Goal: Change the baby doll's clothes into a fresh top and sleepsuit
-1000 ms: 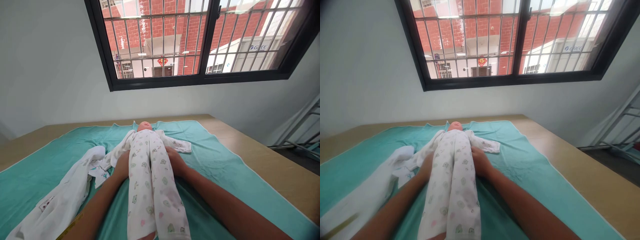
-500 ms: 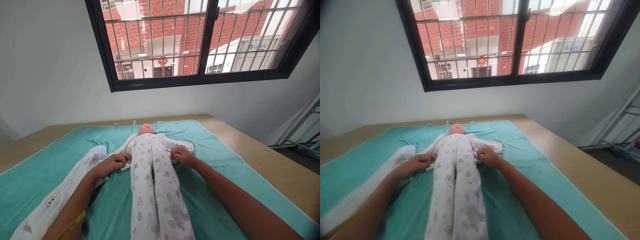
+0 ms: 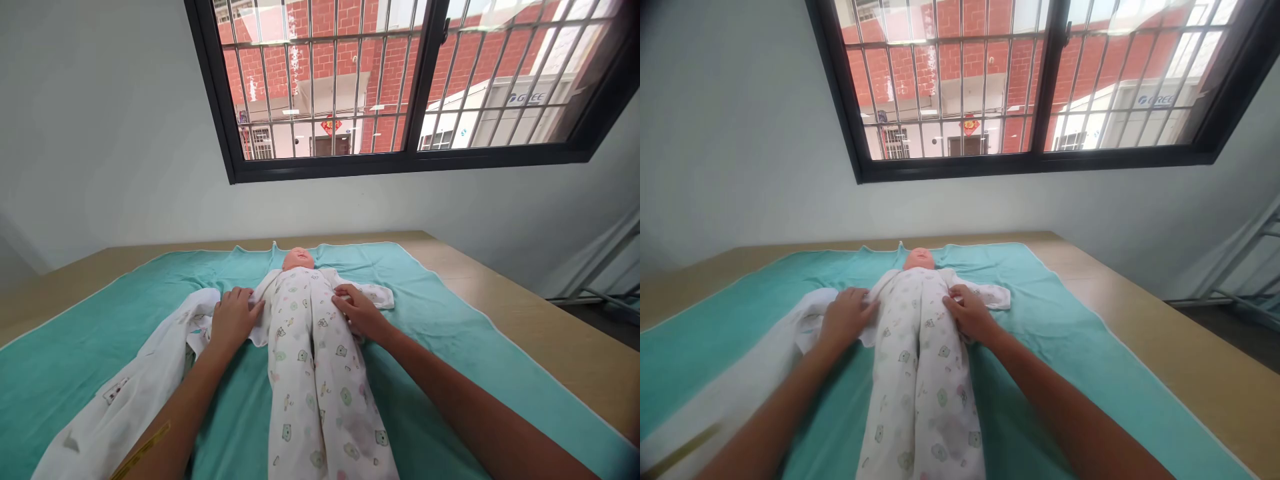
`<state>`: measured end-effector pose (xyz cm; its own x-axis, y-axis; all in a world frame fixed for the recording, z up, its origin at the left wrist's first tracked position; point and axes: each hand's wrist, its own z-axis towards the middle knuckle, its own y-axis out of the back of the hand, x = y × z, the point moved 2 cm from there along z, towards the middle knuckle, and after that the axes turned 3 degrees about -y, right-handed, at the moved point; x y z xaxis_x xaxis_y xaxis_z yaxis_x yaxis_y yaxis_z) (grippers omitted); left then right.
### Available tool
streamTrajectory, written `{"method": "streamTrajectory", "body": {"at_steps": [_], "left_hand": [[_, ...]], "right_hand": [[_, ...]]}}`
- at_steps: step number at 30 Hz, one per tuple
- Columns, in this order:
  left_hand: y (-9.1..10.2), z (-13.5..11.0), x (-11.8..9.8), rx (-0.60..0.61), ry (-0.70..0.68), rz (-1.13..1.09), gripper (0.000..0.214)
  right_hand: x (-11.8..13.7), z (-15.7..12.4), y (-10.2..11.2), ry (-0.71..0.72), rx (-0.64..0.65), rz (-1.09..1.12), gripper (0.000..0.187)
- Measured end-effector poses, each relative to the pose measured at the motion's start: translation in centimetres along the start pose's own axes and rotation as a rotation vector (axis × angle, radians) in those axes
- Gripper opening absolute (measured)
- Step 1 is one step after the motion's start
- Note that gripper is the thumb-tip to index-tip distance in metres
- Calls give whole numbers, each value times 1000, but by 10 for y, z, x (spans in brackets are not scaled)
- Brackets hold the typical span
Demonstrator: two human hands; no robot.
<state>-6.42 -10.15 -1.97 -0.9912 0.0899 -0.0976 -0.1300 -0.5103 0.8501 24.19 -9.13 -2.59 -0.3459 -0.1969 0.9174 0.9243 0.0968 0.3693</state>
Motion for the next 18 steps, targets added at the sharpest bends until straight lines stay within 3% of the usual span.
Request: {"method": "streamTrajectory", "body": {"at_steps": [2, 5, 9, 11, 14, 18], "left_hand": [[2, -1, -3, 19, 14, 93, 30], [6, -2, -8, 91, 93, 33, 27], [0, -5, -18, 150, 208, -251, 29], [-5, -5, -23, 154, 215, -404, 27], [-9, -4, -29, 137, 194, -612, 24], [-6, 1, -30, 135, 110, -824, 29]], "right_hand": [[4, -7, -6, -153, 71, -18, 46], [9, -20, -9, -394, 257, 105, 55], [19, -31, -21, -386, 338, 396, 56], [19, -31, -31, -330, 280, 483, 59], [12, -26, -44, -266, 96, 526, 58], [4, -19, -49, -261, -83, 555, 60]]}}
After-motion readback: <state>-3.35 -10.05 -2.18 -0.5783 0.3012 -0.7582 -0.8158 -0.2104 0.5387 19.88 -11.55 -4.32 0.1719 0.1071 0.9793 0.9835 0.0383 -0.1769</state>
